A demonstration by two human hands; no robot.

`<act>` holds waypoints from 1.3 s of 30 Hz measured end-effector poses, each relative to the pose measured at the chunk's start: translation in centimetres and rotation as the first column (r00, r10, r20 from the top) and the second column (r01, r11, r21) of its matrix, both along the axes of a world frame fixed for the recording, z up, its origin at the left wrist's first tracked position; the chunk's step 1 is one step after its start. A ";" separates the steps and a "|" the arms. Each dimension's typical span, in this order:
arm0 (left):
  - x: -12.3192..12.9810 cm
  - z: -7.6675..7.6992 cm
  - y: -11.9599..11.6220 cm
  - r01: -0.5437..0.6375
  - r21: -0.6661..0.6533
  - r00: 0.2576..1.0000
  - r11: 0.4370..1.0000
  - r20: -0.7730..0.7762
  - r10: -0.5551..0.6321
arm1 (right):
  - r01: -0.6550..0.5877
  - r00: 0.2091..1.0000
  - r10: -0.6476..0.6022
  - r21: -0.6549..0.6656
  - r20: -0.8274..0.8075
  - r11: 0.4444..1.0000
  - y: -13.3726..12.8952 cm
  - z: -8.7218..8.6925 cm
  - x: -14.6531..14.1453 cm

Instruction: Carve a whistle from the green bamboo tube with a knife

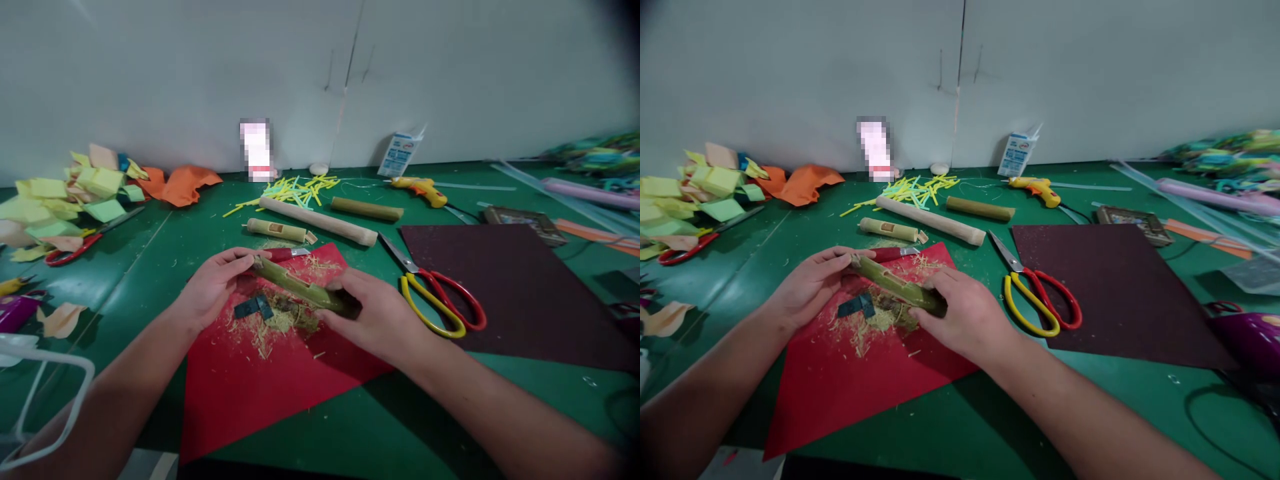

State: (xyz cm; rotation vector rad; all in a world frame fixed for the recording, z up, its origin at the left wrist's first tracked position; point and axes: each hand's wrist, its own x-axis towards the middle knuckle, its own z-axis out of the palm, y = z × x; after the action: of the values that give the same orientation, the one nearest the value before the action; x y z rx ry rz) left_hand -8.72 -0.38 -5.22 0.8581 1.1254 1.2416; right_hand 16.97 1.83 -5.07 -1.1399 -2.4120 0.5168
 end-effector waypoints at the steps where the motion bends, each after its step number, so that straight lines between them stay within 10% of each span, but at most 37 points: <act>1: 0.2 0.0 0.0 -0.022 0.016 1.000 1.000 0.009 0.022 | 0.028 1.000 -0.028 -0.026 -0.009 0.999 -0.3 0.0 -0.2; 5: 0.5 -0.2 0.0 -0.107 0.067 0.993 0.992 -0.043 0.110 | 0.115 0.991 -0.119 -0.075 -0.054 0.991 -1.2 -0.2 -0.9; 9: 0.6 -0.1 -0.2 -0.169 0.302 0.866 0.938 -0.409 0.288 | 0.180 0.983 -0.181 -0.093 -0.004 0.979 -1.7 -0.3 -1.3; 21: 0.8 -1.7 -0.1 0.375 0.480 0.351 0.793 -0.865 0.358 | 0.132 0.962 -0.132 0.018 0.239 0.991 -2.4 -1.0 -1.9; 39: 2.5 -1.7 -0.7 0.550 0.348 0.329 0.760 -0.926 0.186 | 0.087 0.958 -0.083 -0.004 0.274 0.996 -2.6 -1.1 -2.1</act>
State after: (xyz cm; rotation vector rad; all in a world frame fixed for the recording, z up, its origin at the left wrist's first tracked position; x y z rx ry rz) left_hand -6.26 -1.10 -6.94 2.4295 1.4002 0.8079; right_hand 14.82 -0.79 -6.15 -1.3959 -2.5778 0.3717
